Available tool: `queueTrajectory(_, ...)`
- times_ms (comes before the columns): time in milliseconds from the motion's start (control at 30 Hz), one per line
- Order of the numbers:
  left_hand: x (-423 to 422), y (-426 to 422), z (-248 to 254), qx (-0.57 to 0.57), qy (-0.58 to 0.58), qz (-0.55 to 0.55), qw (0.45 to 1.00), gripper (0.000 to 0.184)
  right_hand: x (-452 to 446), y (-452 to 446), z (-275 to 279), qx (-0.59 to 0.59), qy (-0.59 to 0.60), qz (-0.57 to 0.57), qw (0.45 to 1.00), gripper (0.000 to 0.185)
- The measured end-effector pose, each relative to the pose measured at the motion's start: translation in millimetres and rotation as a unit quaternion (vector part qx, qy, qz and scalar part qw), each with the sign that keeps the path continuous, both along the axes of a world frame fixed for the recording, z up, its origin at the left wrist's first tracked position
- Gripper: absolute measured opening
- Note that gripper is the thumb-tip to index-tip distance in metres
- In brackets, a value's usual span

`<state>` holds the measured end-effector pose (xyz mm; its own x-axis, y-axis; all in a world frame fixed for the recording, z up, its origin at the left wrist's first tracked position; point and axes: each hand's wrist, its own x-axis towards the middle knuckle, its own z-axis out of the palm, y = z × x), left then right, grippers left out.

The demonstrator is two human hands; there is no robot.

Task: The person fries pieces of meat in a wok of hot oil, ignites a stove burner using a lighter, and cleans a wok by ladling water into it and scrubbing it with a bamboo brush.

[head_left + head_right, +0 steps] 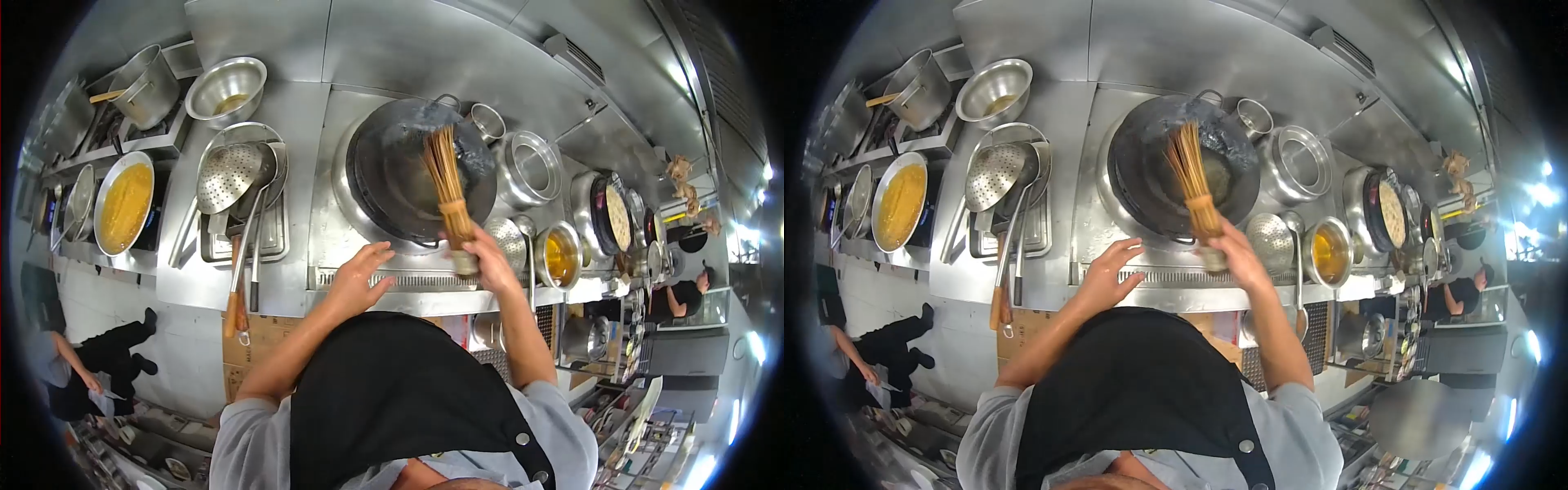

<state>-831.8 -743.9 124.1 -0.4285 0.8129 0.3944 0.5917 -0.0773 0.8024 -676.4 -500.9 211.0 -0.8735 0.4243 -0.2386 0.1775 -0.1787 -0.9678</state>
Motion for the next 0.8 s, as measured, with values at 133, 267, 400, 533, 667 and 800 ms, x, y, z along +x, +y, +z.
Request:
queueTrajectory(133, 20.6, 52.4, -20.4, 0.018, -0.058, 0.055, 0.997, 0.038, 30.6, 69.3, 22.5, 0.263, -0.220, -0.007, 0.939, 0.065)
queueTrajectory(267, 48.6, 116.4, -21.9, 0.031, 0.050, 0.072, 0.996, 0.030, -41.2, 128.9, -36.4, 0.439, -0.322, 0.218, 0.810, 0.043)
queueTrajectory(400, 63.3, 155.0, -46.5, -0.190, 0.146, 0.095, 0.966, 0.021, -183.3, 155.8, -82.5, 0.514, -0.237, 0.024, 0.824, 0.038)
queueTrajectory(533, 44.1, 146.5, -46.8, -0.162, 0.189, 0.109, 0.963, 0.013, -95.3, 120.3, -114.2, 0.494, -0.224, 0.113, 0.833, 0.041)
queueTrajectory(667, 30.5, 133.7, -23.9, -0.151, 0.180, 0.133, 0.963, 0.012, -41.3, 171.3, -79.6, 0.535, -0.246, 0.238, 0.773, 0.041)
queueTrajectory(800, 34.7, 132.8, -34.3, -0.132, 0.162, 0.152, 0.966, 0.011, -142.9, 221.0, -85.7, 0.565, -0.230, 0.124, 0.783, 0.038)
